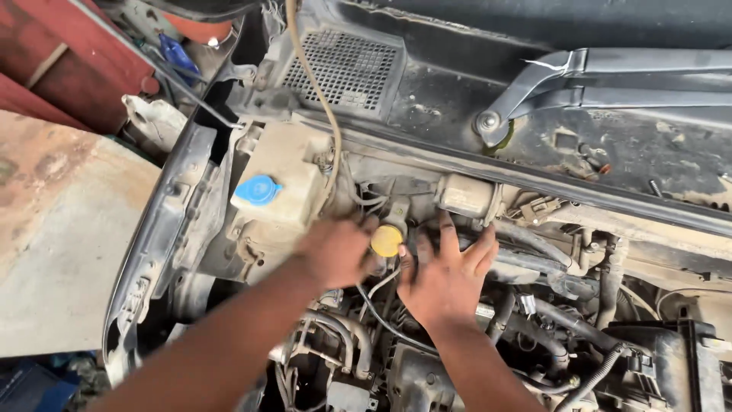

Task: The person works in the open engine bay of a car, manipulating wiring and hoses near the engine with both hands and reaching around different components. They then unscrew the yellow oil filler cap by hand and lift it out of the filler neck.

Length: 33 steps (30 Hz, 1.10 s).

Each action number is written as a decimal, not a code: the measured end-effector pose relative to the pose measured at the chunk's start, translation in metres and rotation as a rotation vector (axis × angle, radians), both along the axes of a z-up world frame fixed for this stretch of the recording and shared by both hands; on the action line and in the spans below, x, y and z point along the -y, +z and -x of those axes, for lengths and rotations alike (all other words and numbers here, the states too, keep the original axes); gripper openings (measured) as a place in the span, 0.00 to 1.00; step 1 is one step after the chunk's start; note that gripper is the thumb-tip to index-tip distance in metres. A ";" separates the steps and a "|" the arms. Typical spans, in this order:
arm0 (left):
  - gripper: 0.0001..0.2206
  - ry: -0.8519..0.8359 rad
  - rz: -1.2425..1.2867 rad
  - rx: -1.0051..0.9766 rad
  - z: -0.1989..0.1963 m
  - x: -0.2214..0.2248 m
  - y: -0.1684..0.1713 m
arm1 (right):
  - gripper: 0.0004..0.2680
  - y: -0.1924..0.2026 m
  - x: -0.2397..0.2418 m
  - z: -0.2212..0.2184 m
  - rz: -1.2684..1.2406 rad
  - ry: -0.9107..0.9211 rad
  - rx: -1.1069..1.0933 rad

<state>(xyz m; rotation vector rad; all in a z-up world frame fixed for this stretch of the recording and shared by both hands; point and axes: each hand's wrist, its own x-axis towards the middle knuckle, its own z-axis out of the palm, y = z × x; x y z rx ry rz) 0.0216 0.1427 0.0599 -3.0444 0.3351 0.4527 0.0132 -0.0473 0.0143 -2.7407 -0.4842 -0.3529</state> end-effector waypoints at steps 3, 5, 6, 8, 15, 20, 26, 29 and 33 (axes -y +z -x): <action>0.22 -0.273 -0.010 0.357 -0.002 -0.033 0.011 | 0.14 -0.004 0.000 -0.002 0.004 -0.020 0.013; 0.22 -0.275 0.081 0.464 -0.008 -0.045 0.016 | 0.13 -0.007 0.004 -0.005 0.009 -0.031 0.017; 0.20 -0.411 -0.062 0.368 -0.005 -0.051 0.017 | 0.14 -0.009 0.002 -0.002 0.000 -0.022 0.003; 0.18 -0.551 -0.203 0.262 -0.003 -0.060 0.018 | 0.14 -0.013 0.000 0.000 -0.011 -0.020 -0.017; 0.13 -0.688 -0.477 -0.125 -0.021 -0.035 0.043 | 0.15 -0.012 0.008 -0.001 -0.013 -0.016 0.021; 0.18 -0.775 -0.574 -0.366 -0.044 -0.037 0.047 | 0.14 -0.009 0.003 -0.004 -0.040 -0.002 0.039; 0.34 -0.762 -0.541 -0.274 -0.046 -0.038 0.043 | 0.15 0.026 0.005 -0.005 0.046 0.002 -0.091; 0.33 -0.708 -0.541 -0.342 -0.050 -0.037 0.040 | 0.19 0.051 0.002 0.001 0.166 0.024 -0.146; 0.31 -0.716 -0.527 -0.340 -0.046 -0.036 0.043 | 0.20 0.066 -0.004 0.008 0.054 0.058 -0.139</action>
